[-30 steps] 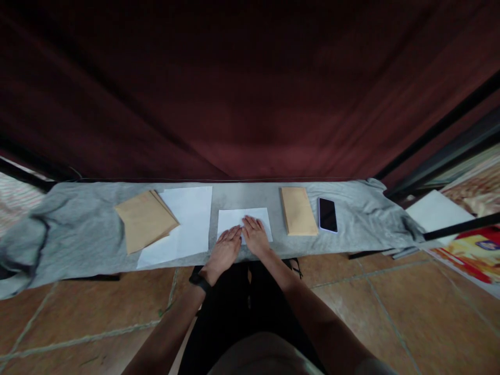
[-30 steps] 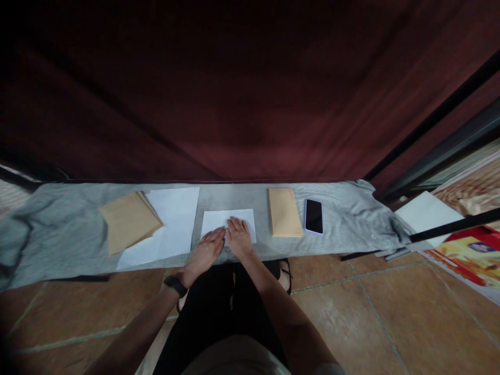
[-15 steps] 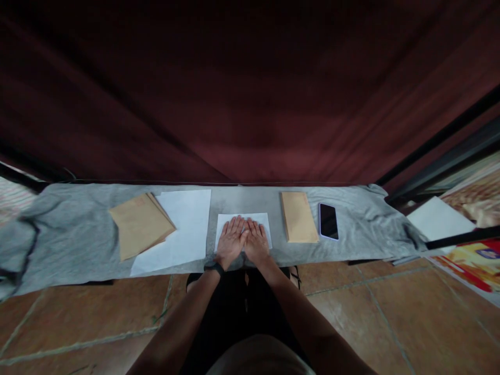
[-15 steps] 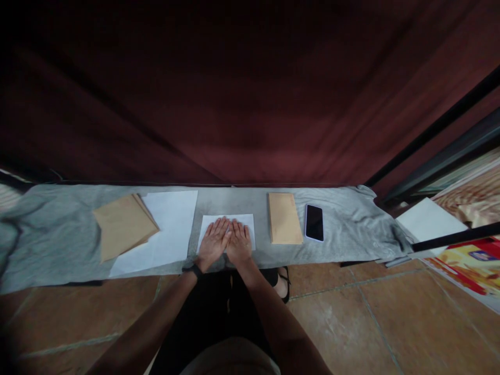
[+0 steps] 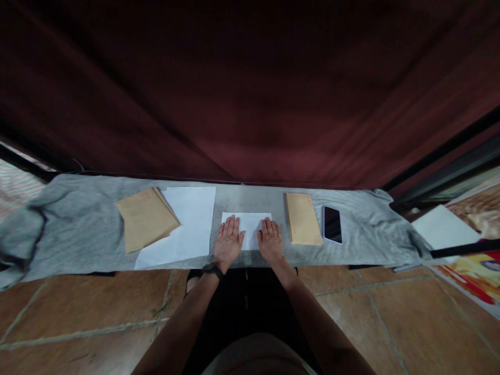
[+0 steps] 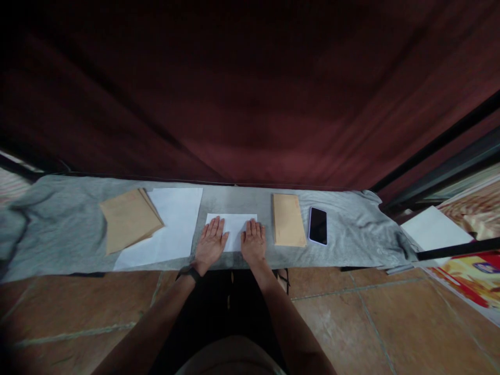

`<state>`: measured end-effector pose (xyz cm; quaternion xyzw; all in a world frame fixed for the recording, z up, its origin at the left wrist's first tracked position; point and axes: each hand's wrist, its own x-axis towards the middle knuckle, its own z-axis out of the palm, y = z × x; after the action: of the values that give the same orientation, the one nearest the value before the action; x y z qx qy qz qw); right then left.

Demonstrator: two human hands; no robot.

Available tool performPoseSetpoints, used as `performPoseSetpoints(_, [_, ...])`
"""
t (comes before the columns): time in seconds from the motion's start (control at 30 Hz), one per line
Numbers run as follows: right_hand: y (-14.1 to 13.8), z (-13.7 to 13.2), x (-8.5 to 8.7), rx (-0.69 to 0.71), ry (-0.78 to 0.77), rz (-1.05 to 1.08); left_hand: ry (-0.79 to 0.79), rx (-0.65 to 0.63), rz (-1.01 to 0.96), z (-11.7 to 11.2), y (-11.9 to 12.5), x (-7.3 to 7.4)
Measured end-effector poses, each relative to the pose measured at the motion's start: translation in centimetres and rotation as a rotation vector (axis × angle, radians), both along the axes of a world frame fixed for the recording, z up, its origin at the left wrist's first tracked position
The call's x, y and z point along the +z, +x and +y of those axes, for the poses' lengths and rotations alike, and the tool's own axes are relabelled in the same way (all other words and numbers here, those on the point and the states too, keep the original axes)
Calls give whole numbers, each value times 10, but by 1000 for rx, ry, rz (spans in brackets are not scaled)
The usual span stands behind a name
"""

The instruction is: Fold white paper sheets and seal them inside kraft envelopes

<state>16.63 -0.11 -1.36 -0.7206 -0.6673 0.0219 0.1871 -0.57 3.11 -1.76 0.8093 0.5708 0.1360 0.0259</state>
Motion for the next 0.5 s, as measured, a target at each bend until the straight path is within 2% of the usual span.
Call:
performPoseSetpoints(0.07, [-10,8,6,10,-18,12,-4,-2,3,0,0,2])
performPoseSetpoints(0.13, [-22,16,9,84,-42,18,-15,-10,6,-1,1,3])
performPoseSetpoints(0.23, [-33,22,6,168,-75,12,-28,-12,7,-1,1,6])
performPoseSetpoints(0.33, [-30,19,0,170,-65,1,-28,-10,3,-2,1,8])
performPoseSetpoints(0.5, [-11,11,-8,128,-15,-21,-34,13,-2,-3,2,6])
